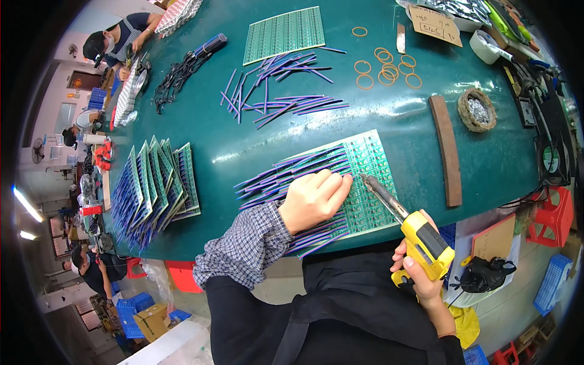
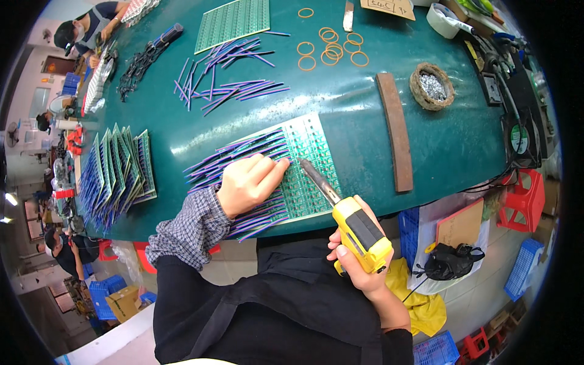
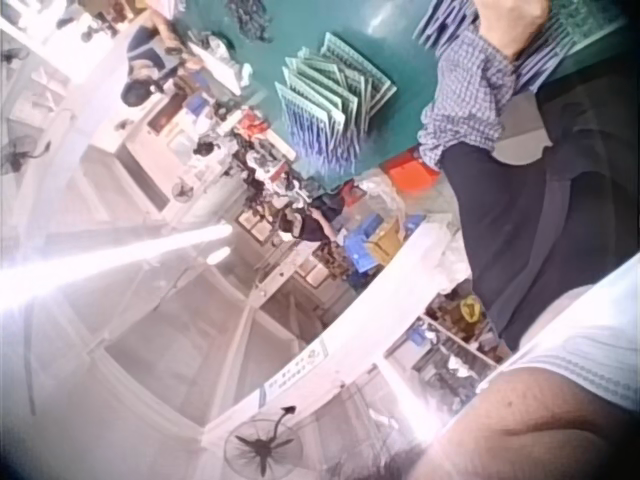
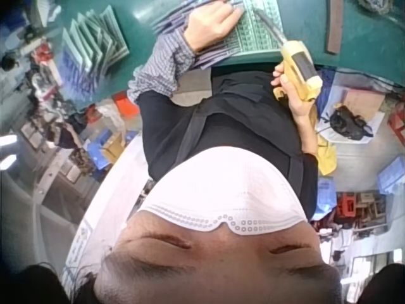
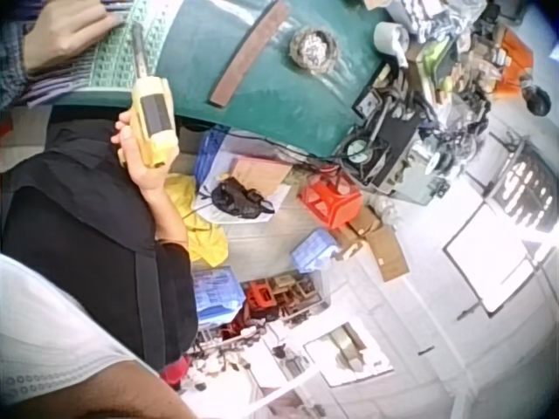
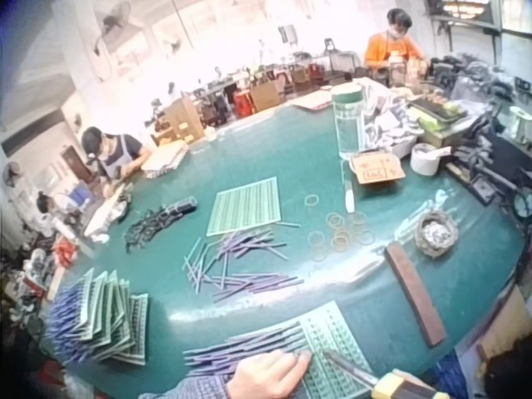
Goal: Placing small purple tubes onto pins on a PCB assembly line.
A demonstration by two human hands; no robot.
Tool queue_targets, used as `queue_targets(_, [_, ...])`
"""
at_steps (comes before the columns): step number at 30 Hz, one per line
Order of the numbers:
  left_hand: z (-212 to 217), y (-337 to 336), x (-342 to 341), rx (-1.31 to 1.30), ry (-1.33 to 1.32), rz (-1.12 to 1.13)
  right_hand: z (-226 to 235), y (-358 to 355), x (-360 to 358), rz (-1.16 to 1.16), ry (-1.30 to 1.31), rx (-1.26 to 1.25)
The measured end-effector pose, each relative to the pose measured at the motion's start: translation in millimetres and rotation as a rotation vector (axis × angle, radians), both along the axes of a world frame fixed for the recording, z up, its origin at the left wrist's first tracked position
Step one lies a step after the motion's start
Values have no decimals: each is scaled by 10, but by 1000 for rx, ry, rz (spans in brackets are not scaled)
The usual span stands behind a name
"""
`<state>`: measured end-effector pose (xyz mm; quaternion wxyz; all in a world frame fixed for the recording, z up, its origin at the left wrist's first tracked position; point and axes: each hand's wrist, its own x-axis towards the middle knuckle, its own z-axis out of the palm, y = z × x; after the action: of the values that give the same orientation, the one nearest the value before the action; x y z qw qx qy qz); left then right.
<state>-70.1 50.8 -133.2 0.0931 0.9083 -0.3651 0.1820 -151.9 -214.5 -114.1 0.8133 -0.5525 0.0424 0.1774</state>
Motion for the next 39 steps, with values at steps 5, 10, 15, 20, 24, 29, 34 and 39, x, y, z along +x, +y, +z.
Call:
queue_targets(5, [0, -27, 3, 25, -37, -8, 17, 9, 2, 57, 46, -76])
queue_targets(10, [-9, -28, 1, 28, -60, -7, 43, 16, 45, 115, 54, -106])
queue_targets(15, [-16, -44, -6, 44, -61, 10, 22, 36, 20, 96, 41, -118])
queue_targets(20, [-7, -49, -8, 41, -63, 9, 8, 16, -6, 66, 16, -101])
queue_targets(24, [-2, -50, -9, 30, -63, 0, 61, -14, 24, 125, 51, -145])
queue_targets(29, [-6, -42, -5, 18, -68, -9, 48, 33, 2, 105, 34, -174])
queue_targets(34, [-5, -50, 8, 35, -89, -13, 42, 49, -4, -4, 3, -89])
queue_targets(39, [19, -51, -14, 61, -90, -15, 95, 18, 12, 74, 19, -164])
